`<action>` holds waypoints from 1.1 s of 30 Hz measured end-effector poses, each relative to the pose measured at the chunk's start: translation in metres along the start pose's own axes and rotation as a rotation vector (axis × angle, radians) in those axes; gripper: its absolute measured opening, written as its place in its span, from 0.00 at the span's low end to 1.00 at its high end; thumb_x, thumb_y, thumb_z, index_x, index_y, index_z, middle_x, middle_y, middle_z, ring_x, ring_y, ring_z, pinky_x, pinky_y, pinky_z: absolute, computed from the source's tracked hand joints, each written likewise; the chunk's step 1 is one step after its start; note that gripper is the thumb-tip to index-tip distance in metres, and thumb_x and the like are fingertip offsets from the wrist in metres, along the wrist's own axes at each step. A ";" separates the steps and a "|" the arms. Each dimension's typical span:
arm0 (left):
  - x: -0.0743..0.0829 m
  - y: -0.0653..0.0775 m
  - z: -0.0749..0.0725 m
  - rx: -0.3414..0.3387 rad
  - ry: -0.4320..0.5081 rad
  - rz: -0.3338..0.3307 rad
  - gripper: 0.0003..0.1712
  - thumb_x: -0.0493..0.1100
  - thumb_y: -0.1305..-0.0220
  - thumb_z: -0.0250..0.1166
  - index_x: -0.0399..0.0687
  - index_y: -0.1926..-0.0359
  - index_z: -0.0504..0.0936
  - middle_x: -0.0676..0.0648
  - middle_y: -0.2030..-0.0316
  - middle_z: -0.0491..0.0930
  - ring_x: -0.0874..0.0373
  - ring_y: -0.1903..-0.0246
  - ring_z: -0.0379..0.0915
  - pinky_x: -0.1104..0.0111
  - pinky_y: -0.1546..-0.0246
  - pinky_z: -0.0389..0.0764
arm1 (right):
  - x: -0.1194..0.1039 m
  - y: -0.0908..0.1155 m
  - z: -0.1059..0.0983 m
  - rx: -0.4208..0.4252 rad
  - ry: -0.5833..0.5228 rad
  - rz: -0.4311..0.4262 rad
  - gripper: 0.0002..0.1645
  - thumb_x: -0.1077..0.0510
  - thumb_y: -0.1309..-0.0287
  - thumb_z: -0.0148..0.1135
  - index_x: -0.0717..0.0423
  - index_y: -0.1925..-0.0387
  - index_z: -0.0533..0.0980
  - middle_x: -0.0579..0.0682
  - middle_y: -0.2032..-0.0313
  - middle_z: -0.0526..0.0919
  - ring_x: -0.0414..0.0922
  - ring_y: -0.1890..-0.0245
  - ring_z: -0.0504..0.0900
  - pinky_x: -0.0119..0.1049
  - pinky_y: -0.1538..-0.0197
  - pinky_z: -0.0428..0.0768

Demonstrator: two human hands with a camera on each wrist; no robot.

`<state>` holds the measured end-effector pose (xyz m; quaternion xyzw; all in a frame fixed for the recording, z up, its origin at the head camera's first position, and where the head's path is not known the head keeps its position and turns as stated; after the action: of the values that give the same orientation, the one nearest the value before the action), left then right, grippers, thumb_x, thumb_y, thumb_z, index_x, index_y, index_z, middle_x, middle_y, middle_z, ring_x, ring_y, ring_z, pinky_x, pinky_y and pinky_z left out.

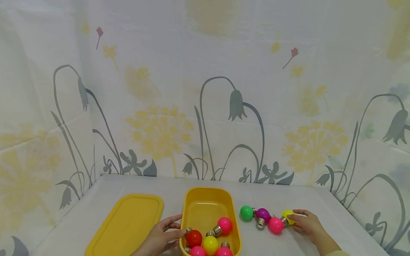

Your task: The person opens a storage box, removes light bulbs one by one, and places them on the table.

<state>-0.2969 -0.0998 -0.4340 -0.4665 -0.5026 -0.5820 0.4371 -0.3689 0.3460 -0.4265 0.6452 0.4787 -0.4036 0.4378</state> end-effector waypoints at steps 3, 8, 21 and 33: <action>-0.001 0.000 0.000 0.001 -0.005 -0.002 0.38 0.40 0.46 0.70 0.35 0.36 0.65 0.43 0.59 0.71 0.57 0.69 0.72 0.67 0.63 0.81 | -0.003 0.002 -0.003 0.008 0.039 -0.008 0.39 0.59 0.44 0.63 0.78 0.41 0.55 0.64 0.60 0.75 0.43 0.70 0.76 0.34 0.63 0.80; -0.001 -0.001 0.000 -0.002 -0.009 -0.001 0.38 0.40 0.46 0.69 0.35 0.36 0.65 0.42 0.58 0.71 0.57 0.68 0.72 0.66 0.63 0.81 | -0.010 0.004 -0.008 0.004 0.070 -0.029 0.41 0.58 0.46 0.64 0.78 0.41 0.55 0.69 0.56 0.72 0.46 0.66 0.77 0.36 0.62 0.80; -0.001 -0.001 -0.001 0.003 -0.005 -0.004 0.38 0.40 0.46 0.70 0.35 0.36 0.65 0.40 0.57 0.71 0.57 0.68 0.72 0.66 0.63 0.81 | -0.042 0.010 0.001 -0.053 0.181 -0.115 0.39 0.54 0.42 0.61 0.76 0.40 0.56 0.69 0.52 0.73 0.57 0.55 0.76 0.44 0.52 0.78; 0.001 0.000 0.000 -0.009 0.004 0.011 0.38 0.40 0.46 0.70 0.35 0.36 0.65 0.42 0.58 0.70 0.58 0.68 0.72 0.66 0.63 0.80 | -0.070 0.019 0.022 -0.089 0.196 -0.187 0.34 0.57 0.41 0.60 0.75 0.42 0.59 0.65 0.55 0.75 0.59 0.52 0.75 0.46 0.51 0.77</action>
<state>-0.2967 -0.0996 -0.4334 -0.4702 -0.4963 -0.5828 0.4392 -0.3675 0.3033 -0.3638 0.6139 0.5947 -0.3562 0.3775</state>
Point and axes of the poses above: each hand's wrist, its own y-axis away from the middle knuckle, its own z-axis out of the palm, x = y × z, the point moved 6 cm from there along -y, towards the middle knuckle
